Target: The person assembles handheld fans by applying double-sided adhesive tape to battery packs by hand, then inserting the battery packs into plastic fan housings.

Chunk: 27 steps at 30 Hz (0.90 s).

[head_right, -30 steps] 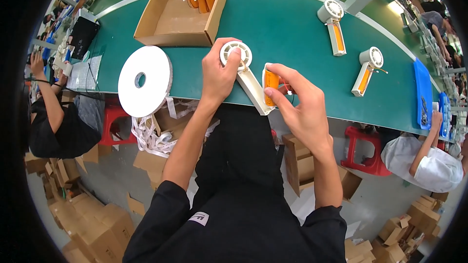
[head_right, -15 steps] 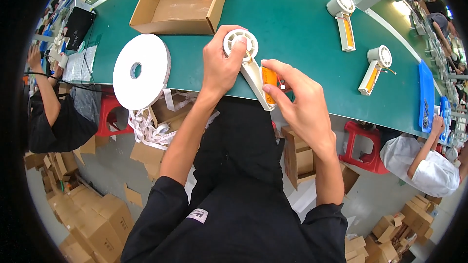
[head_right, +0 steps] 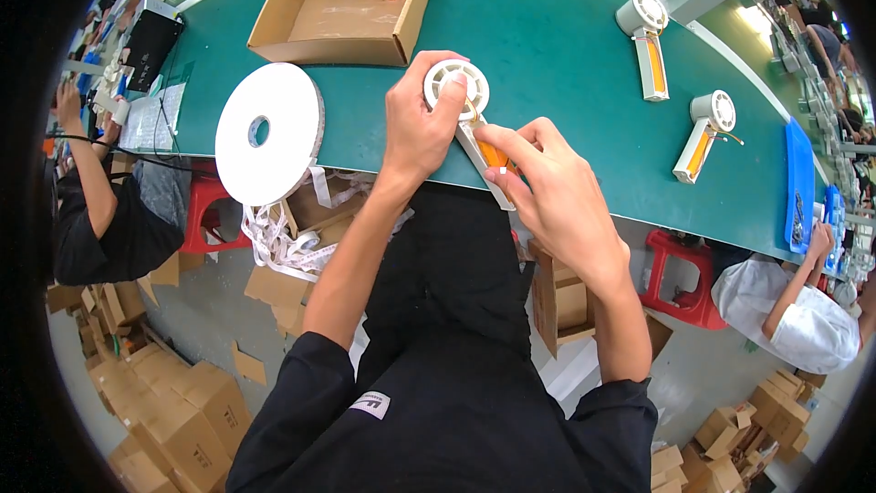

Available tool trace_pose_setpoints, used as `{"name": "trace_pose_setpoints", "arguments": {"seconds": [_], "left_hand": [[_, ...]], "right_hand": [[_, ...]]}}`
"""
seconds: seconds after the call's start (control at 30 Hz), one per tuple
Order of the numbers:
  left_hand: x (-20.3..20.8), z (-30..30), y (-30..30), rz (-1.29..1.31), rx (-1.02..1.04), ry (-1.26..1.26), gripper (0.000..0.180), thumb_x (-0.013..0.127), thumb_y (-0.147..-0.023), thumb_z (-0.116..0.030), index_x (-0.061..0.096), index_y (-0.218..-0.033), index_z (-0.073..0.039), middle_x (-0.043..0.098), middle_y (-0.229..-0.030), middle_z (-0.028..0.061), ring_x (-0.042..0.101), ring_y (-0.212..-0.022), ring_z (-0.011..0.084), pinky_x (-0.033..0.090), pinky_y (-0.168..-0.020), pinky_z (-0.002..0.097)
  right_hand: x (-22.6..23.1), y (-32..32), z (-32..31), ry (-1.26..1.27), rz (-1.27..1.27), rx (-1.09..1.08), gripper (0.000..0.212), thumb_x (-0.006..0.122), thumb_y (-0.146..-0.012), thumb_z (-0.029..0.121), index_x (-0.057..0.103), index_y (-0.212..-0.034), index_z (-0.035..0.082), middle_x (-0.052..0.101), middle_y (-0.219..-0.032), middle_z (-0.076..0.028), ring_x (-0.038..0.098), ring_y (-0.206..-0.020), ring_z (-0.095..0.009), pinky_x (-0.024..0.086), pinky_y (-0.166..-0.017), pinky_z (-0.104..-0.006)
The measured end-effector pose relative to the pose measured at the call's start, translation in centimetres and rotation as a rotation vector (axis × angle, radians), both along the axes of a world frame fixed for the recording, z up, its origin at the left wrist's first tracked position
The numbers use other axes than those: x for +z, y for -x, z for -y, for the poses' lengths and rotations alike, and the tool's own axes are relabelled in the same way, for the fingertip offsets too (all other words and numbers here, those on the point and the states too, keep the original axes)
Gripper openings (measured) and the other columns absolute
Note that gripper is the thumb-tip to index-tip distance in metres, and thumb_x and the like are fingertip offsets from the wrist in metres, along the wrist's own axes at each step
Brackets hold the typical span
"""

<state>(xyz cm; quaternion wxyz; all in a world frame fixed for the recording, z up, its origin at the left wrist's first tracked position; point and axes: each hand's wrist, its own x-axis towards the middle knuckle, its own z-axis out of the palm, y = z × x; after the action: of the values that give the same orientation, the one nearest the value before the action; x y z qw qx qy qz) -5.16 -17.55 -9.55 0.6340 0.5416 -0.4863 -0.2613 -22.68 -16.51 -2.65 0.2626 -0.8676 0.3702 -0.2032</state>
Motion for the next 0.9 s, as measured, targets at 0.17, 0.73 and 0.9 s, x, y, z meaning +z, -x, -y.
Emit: {"name": "trace_pose_setpoints", "arguments": {"seconds": [0.17,0.73,0.9], "left_hand": [[0.0,-0.2,0.0,0.031,-0.018,0.000,0.020,0.062,-0.082,-0.014,0.062,-0.096,0.002,0.067,-0.083,0.0186,0.068,-0.075,0.0291,0.053,-0.069,0.0365],[0.4,-0.3,0.0,0.025,-0.065,-0.055,0.020,0.062,-0.085,-0.014,0.062,-0.097,0.003,0.068,-0.083,0.0176,0.068,-0.076,0.0257,0.053,-0.069,0.0354],[0.4,-0.4,-0.2,0.056,-0.079,-0.028,0.020,0.062,-0.086,-0.014,0.062,-0.097,0.002,0.068,-0.084,0.0178,0.068,-0.076,0.0263,0.053,-0.069,0.0357]], "right_hand": [[0.5,0.0,1.2,-0.071,-0.267,0.112,0.028,0.062,-0.093,0.024,0.062,-0.119,0.016,0.059,-0.089,-0.013,0.062,-0.077,-0.031,0.049,-0.067,-0.0406],[0.7,0.5,2.7,-0.115,-0.558,0.382,0.084,0.080,-0.074,0.031,0.029,-0.138,0.010,0.065,-0.073,-0.021,0.066,-0.073,-0.043,0.051,-0.061,-0.0496],[1.2,-0.2,2.4,-0.157,-0.636,0.373,0.084,0.079,-0.075,0.040,0.031,-0.137,0.009,0.064,-0.074,-0.023,0.065,-0.074,-0.045,0.050,-0.064,-0.0509]]}}
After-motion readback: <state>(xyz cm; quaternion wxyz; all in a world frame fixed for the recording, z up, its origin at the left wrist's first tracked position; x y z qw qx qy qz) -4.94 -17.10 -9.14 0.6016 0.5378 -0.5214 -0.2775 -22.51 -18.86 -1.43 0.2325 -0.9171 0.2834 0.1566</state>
